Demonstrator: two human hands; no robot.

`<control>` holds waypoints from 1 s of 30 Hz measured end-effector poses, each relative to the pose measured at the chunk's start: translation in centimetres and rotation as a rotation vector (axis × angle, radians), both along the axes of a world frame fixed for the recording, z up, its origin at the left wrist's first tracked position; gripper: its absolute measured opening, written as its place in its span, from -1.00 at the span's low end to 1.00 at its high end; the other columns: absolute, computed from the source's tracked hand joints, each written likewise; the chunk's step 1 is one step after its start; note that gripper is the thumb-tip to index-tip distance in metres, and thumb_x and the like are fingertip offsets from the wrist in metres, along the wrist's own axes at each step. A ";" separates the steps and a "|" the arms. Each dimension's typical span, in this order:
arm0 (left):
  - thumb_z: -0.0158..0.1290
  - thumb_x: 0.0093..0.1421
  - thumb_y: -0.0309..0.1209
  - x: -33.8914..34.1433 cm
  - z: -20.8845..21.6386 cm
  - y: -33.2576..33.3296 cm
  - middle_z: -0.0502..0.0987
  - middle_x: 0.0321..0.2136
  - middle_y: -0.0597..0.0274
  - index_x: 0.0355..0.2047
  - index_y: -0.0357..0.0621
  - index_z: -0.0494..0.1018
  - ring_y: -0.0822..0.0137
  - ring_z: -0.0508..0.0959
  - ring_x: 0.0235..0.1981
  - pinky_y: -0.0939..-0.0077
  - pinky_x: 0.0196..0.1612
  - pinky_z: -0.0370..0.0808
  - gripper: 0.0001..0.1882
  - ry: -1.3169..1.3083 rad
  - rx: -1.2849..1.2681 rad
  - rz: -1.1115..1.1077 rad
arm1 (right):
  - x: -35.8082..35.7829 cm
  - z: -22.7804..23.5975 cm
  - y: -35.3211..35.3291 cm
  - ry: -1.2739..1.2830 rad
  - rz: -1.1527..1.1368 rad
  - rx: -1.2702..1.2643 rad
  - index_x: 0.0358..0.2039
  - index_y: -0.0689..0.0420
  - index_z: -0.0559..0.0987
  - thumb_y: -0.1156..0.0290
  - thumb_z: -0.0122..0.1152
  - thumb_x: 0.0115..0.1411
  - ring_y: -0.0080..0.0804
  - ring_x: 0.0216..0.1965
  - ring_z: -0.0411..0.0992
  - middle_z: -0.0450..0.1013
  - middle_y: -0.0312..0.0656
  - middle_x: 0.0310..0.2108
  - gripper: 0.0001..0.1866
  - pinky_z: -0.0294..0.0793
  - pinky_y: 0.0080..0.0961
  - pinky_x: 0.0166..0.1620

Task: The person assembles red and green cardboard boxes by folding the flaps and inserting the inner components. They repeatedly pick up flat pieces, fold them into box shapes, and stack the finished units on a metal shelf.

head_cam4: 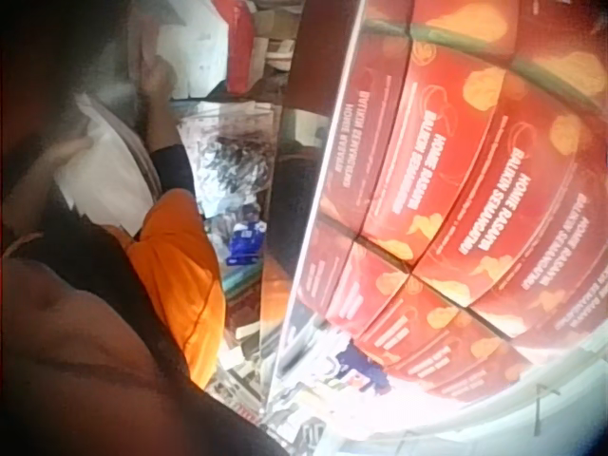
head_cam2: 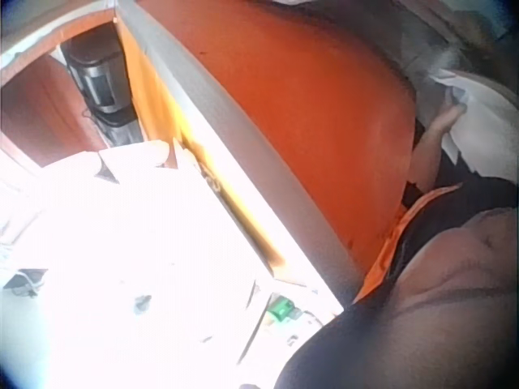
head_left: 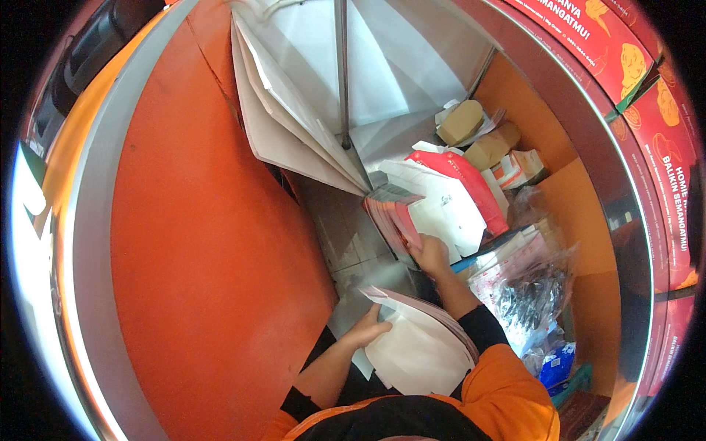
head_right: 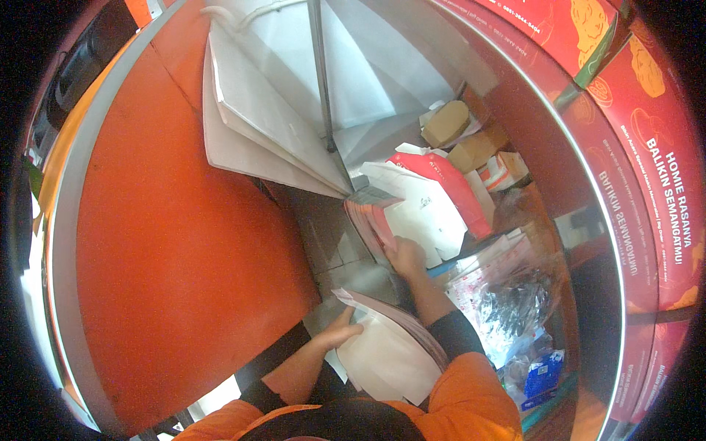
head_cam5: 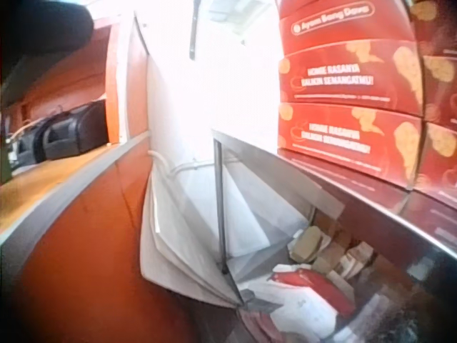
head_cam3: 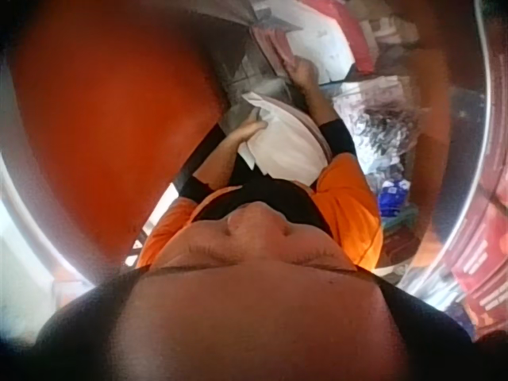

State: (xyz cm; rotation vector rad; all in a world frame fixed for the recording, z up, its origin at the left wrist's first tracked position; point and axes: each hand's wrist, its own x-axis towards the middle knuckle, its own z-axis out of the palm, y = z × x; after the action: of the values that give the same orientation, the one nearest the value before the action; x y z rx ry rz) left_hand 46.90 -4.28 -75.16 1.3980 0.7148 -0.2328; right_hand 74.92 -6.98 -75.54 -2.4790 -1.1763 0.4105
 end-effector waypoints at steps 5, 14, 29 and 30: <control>0.12 0.04 -0.18 0.0 0.7 0.0 0.30 0.24 -0.36 0.37 -0.37 0.05 -0.13 0.34 0.29 0.29 0.31 0.24 -0.06 0.005 -0.021 0.027 | 0.2 0.1 -0.9 0.072 -0.035 0.098 -0.18 0.10 0.65 0.07 0.21 0.17 0.14 -0.17 0.53 0.58 0.10 -0.25 -0.62 0.48 0.00 -0.08; 0.13 0.03 -0.19 0.3 1.4 0.3 0.33 0.22 -0.33 0.36 -0.37 0.06 -0.11 0.36 0.27 0.32 0.28 0.26 -0.06 0.028 -0.039 0.005 | 0.0 0.5 -1.4 0.092 -0.067 0.196 -0.15 0.08 0.66 0.10 0.23 0.17 0.15 -0.18 0.53 0.58 0.09 -0.24 -0.64 0.48 -0.02 -0.10; 0.13 0.04 -0.21 0.3 1.5 0.0 0.28 0.26 -0.33 0.38 -0.38 0.03 -0.10 0.32 0.30 0.31 0.32 0.23 -0.05 0.010 -0.011 0.010 | 0.8 -1.2 -2.4 0.095 -0.056 0.222 -0.04 0.22 0.60 0.10 0.25 0.21 0.14 -0.04 0.50 0.55 0.11 -0.10 -0.54 0.47 -0.08 0.03; 0.13 0.04 -0.21 0.3 1.7 0.0 0.28 0.26 -0.33 0.38 -0.38 0.03 -0.10 0.33 0.30 0.31 0.32 0.23 -0.05 0.011 -0.032 0.022 | 0.9 -1.5 -2.3 0.100 -0.052 0.194 -0.04 0.22 0.59 0.10 0.25 0.21 0.14 -0.03 0.50 0.54 0.12 -0.09 -0.53 0.46 -0.08 0.04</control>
State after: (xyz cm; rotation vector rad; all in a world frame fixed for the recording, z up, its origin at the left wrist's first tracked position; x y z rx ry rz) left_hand 47.21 -4.31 -73.47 1.3591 0.7322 -0.2344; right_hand 75.83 -9.25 -77.01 -2.2900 -1.0570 0.3826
